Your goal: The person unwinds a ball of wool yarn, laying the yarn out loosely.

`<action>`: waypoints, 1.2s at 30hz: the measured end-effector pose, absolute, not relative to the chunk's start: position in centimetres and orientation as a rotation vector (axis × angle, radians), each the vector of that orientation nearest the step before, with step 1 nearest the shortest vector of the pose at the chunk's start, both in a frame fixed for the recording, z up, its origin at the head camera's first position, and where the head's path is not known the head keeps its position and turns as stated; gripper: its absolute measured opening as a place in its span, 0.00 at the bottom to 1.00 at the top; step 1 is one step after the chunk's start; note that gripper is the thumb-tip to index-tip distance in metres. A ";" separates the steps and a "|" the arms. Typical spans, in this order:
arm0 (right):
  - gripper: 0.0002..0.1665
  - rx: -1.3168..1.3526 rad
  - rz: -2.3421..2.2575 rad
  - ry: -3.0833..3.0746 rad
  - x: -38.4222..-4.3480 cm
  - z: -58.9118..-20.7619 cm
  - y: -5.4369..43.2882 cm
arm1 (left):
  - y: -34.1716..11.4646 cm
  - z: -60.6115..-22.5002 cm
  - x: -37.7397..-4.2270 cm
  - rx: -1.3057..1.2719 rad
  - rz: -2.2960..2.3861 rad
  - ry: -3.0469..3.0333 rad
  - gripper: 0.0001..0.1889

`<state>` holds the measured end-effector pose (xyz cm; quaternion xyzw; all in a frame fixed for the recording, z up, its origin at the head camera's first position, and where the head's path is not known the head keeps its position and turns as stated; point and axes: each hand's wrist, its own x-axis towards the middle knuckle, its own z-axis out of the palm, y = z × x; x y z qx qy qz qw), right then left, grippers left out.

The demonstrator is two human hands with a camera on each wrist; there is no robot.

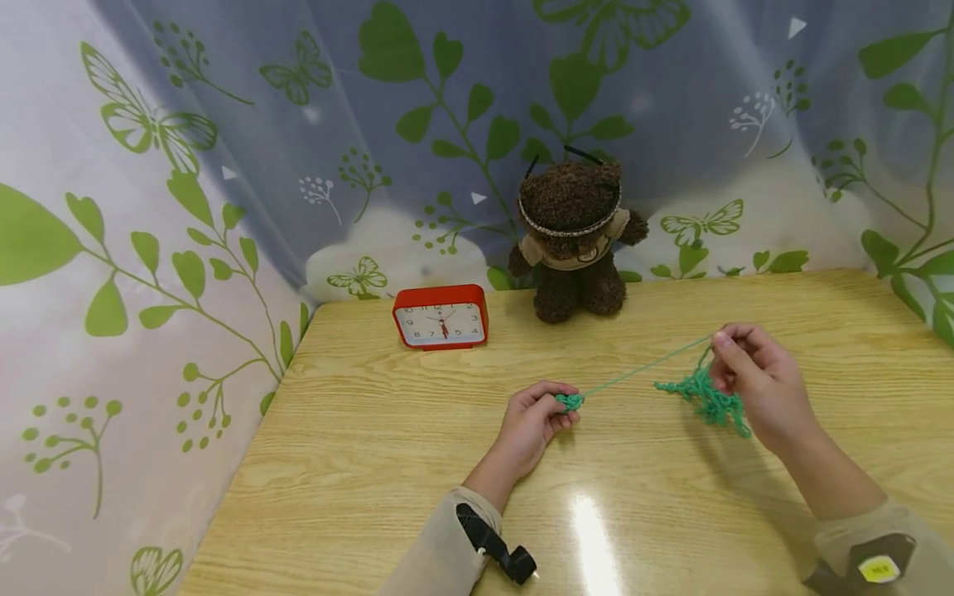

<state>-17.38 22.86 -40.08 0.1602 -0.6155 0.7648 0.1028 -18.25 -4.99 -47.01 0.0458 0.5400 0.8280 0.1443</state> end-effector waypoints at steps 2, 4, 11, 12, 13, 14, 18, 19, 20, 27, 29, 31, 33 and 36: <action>0.06 0.476 2.262 -1.803 -17.4 -40.1 23.0 | -5.0 -47.0 -18.3 0.125 2.384 1.559 0.14; 0.06 0.482 2.260 -1.794 -17.4 -40.0 23.1 | -5.0 -47.0 -18.3 0.121 2.385 1.561 0.14; 0.05 0.473 2.271 -1.733 -17.4 -39.6 23.4 | -5.0 -47.1 -18.3 0.115 2.385 1.566 0.14; 0.05 0.470 2.276 -1.719 -17.4 -39.6 23.5 | -5.0 -47.1 -18.4 0.112 2.386 1.565 0.14; 0.05 0.468 2.281 -1.706 -17.4 -39.5 23.6 | -5.0 -47.2 -18.4 0.109 2.386 1.563 0.14; 0.05 0.460 2.288 -1.691 -17.5 -39.4 23.7 | -5.0 -47.2 -18.4 0.108 2.384 1.563 0.14; 0.05 0.436 2.311 -1.645 -17.5 -39.2 23.9 | -5.0 -47.4 -18.5 0.104 2.382 1.559 0.15; 0.05 0.432 2.316 -1.639 -17.6 -39.2 23.9 | -5.0 -47.4 -18.5 0.106 2.381 1.553 0.15; 0.05 0.427 2.320 -1.636 -17.6 -39.1 24.0 | -4.9 -47.4 -18.5 0.104 2.376 1.545 0.16; 0.05 0.429 2.332 -1.607 -17.6 -39.1 24.0 | -4.8 -47.0 -18.4 0.075 2.352 1.481 0.16; 0.05 0.433 2.330 -1.600 -17.6 -39.2 23.9 | -4.8 -46.9 -18.3 0.071 2.359 1.470 0.16; 0.05 0.437 2.330 -1.598 -17.6 -39.2 23.9 | -4.9 -46.8 -18.2 0.075 2.370 1.449 0.16; 0.05 0.443 2.334 -1.600 -17.6 -39.3 23.9 | -5.0 -46.8 -18.2 0.092 2.379 1.426 0.16; 0.05 0.444 2.335 -1.607 -17.6 -39.3 23.8 | -5.0 -47.0 -18.2 0.128 2.383 1.415 0.13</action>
